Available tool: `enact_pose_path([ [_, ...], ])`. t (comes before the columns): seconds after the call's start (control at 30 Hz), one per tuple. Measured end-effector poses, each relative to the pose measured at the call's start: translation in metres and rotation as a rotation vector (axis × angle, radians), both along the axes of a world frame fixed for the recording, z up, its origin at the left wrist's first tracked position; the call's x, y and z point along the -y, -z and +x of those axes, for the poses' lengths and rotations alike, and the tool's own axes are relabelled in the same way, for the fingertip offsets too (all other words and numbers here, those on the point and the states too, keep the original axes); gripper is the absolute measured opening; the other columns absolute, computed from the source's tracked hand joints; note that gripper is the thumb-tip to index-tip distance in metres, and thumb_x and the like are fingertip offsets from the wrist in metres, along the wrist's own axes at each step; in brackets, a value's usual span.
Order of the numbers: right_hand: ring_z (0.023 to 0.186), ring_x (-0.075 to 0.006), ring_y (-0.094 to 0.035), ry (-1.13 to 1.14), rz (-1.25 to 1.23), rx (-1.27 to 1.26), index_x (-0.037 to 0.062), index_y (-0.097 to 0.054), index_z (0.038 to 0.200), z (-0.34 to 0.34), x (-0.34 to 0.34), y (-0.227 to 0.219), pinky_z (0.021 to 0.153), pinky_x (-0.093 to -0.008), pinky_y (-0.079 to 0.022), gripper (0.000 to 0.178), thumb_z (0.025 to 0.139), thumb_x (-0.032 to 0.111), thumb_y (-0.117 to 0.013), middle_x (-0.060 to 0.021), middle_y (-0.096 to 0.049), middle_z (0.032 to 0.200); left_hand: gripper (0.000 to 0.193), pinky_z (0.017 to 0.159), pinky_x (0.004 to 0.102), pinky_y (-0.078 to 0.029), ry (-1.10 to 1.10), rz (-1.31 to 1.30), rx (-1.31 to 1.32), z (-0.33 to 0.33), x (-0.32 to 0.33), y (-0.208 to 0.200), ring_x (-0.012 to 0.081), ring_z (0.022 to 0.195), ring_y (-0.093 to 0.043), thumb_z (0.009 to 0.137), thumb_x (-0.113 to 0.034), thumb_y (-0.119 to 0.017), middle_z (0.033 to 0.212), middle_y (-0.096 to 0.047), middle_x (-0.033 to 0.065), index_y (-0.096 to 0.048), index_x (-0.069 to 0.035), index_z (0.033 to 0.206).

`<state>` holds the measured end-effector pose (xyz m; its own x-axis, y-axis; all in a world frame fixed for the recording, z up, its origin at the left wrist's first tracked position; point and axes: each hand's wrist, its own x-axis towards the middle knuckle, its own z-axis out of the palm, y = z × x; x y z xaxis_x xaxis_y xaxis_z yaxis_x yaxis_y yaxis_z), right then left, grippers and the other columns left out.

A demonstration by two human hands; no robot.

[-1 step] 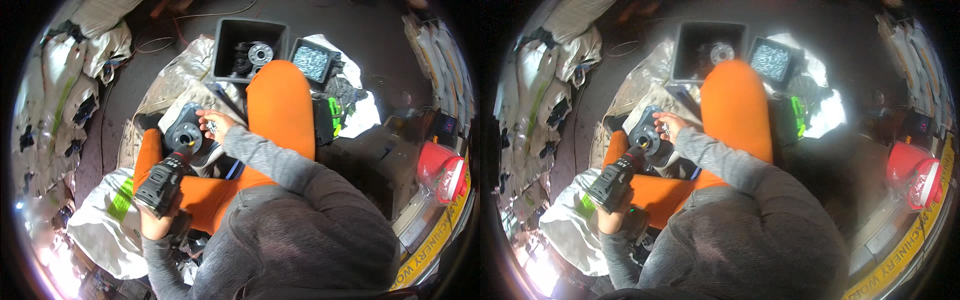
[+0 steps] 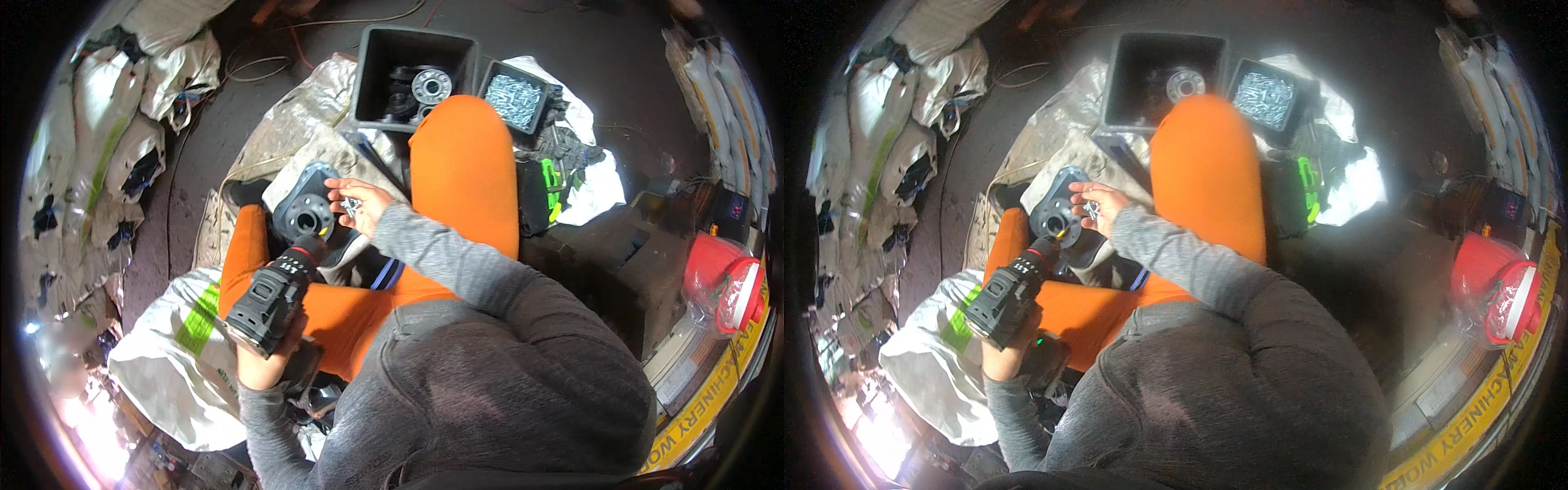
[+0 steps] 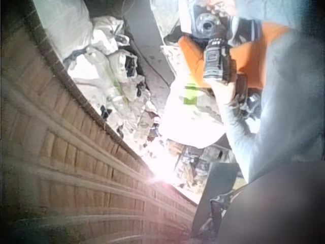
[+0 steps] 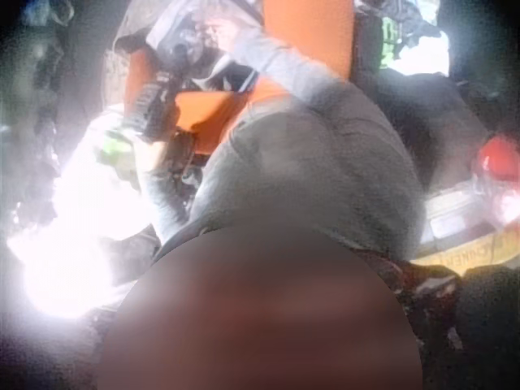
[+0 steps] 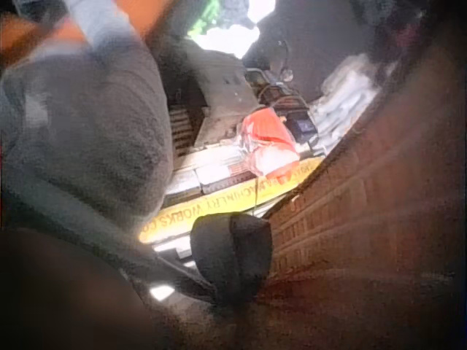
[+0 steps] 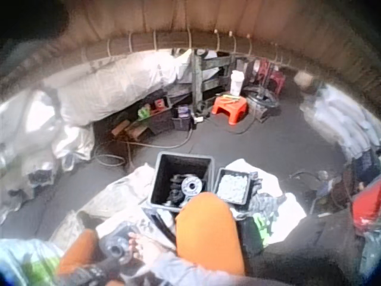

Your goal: The person sits on the floor and uses a cordless drill to fasten screws into a metal housing component. They repeatedly pick up screws from a nearby tray, align them in the housing, and tighten them with the drill.

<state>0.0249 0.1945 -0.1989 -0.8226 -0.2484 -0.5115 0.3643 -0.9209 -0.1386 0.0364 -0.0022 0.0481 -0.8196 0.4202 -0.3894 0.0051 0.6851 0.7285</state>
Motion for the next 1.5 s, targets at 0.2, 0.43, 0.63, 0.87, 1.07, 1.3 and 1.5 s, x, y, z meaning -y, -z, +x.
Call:
enact_pose_path([
  [0.2,0.107,-0.0240,-0.061,-0.096,-0.156,-0.045,0.0046,-0.049,0.127,0.031,-0.008,-0.036,0.083,-0.0371,-0.054,0.031,0.097,0.013,-0.044,-0.0121,-0.061,0.114,0.019,0.048,0.0238,-0.043,-0.055,0.132,0.049,0.039,0.021,0.023,0.0089,0.055,-0.054,0.081,-0.006,-0.068,0.077,-0.061,0.0024,-0.061,-0.004,0.099],
  [0.43,0.109,-0.0251,-0.061,-0.166,-0.135,-0.093,0.0043,-0.050,0.125,0.033,-0.003,-0.042,0.086,-0.0389,-0.054,0.029,0.098,0.014,-0.044,-0.0130,-0.061,0.117,0.026,0.046,0.0234,-0.043,-0.017,0.064,-0.029,0.045,0.022,0.022,0.0077,0.053,-0.053,0.079,-0.007,-0.072,0.078,-0.063,0.0005,-0.061,-0.005,0.103],
  [0.63,0.107,-0.0245,-0.062,-0.188,-0.078,-0.088,0.0045,-0.051,0.123,0.036,0.000,-0.045,0.086,-0.0392,-0.054,0.028,0.098,0.015,-0.045,-0.0126,-0.061,0.116,0.030,0.047,0.0233,-0.044,-0.059,0.092,-0.004,0.047,0.018,0.023,0.0070,0.056,-0.054,0.078,-0.006,-0.072,0.081,-0.063,0.0001,-0.062,-0.006,0.106],
  [0.87,0.099,-0.0243,-0.065,-0.209,-0.056,-0.071,0.0025,-0.053,0.117,0.038,0.004,-0.047,0.078,-0.0368,-0.058,0.024,0.098,0.018,-0.048,-0.0137,-0.063,0.110,0.032,0.049,0.0233,-0.045,-0.050,0.078,-0.036,0.049,0.020,0.020,0.0071,0.059,-0.055,0.077,-0.006,-0.072,0.084,-0.063,0.0005,-0.061,-0.006,0.107],
  [1.07,0.095,-0.0233,-0.066,-0.294,0.179,-0.070,0.0025,-0.054,0.114,0.039,0.011,-0.047,0.077,-0.0366,-0.059,0.024,0.097,0.018,-0.051,-0.0127,-0.064,0.106,0.039,0.069,0.0300,-0.050,0.130,0.012,-0.181,0.046,0.017,0.019,0.0169,0.078,-0.060,0.076,-0.006,-0.072,0.094,-0.064,0.0059,-0.059,-0.002,0.112],
  [1.3,0.093,-0.0179,-0.066,-0.251,0.029,-0.015,0.0049,-0.057,0.112,0.038,0.010,-0.045,0.070,-0.0298,-0.059,0.025,0.094,0.021,-0.058,-0.0087,-0.066,0.103,0.053,0.095,0.0370,-0.045,0.117,-0.053,-0.109,0.046,0.019,0.013,0.0276,0.108,-0.058,0.073,-0.007,-0.073,0.117,-0.059,0.0141,-0.053,0.000,0.122],
  [1.5,0.091,-0.0208,-0.067,-0.240,0.026,0.021,0.0019,-0.056,0.110,0.037,0.011,-0.046,0.071,-0.0328,-0.060,0.024,0.094,0.020,-0.057,-0.0109,-0.066,0.100,0.051,0.091,0.0360,-0.046,0.021,-0.051,0.064,0.046,0.028,0.015,0.0256,0.103,-0.059,0.074,-0.008,-0.073,0.112,-0.061,0.0124,-0.054,-0.001,0.121],
])
